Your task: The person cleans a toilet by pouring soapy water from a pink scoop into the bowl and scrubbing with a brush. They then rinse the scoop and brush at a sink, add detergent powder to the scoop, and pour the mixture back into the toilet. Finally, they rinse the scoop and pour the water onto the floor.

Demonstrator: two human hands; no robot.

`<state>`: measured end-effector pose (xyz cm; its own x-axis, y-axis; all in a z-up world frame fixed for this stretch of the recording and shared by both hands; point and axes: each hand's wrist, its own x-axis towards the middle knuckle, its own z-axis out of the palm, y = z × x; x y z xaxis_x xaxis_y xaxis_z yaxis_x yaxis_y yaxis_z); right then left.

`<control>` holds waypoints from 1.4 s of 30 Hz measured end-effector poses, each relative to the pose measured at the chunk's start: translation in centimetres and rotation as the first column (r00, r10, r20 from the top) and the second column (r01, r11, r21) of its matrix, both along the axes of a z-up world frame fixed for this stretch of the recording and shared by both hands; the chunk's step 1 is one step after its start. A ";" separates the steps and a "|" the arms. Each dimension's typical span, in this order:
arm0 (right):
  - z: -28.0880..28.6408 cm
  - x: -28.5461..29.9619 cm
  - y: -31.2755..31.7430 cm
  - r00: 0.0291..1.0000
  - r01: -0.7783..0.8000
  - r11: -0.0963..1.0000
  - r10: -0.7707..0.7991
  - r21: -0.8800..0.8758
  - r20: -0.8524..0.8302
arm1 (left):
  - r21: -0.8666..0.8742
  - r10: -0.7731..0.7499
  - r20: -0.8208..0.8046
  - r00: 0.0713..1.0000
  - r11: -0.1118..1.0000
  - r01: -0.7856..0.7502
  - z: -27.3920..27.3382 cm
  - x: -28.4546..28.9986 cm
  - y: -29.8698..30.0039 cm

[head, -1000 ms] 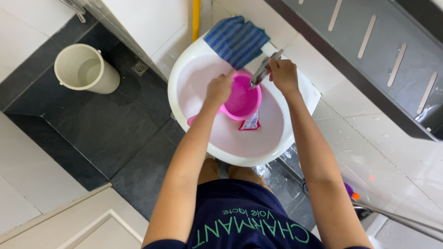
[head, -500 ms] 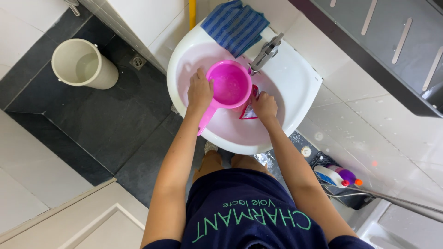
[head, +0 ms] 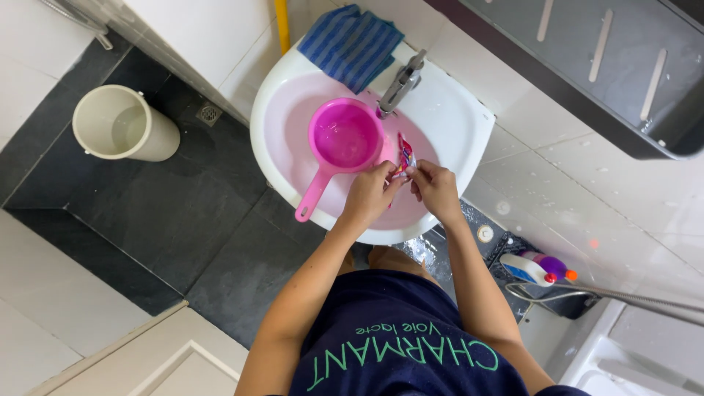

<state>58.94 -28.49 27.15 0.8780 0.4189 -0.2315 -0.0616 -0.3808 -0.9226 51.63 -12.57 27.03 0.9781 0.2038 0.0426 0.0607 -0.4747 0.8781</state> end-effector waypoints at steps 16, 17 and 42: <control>-2.8 -2.5 0.1 0.943 0.259 0.943 -0.200 -0.210 0.267 | -0.049 0.125 0.136 0.983 0.992 -0.119 -2.3 0.2 -1.6; -2.1 -3.2 0.6 0.943 0.258 0.943 -0.198 -0.210 0.266 | -0.049 0.126 0.135 0.983 0.991 -0.121 -2.6 0.1 -1.7; 0.7 -2.2 -3.7 0.954 -0.043 0.990 0.081 -0.137 0.289 | 0.441 -0.209 0.211 0.955 0.892 0.098 -1.6 -3.8 -2.0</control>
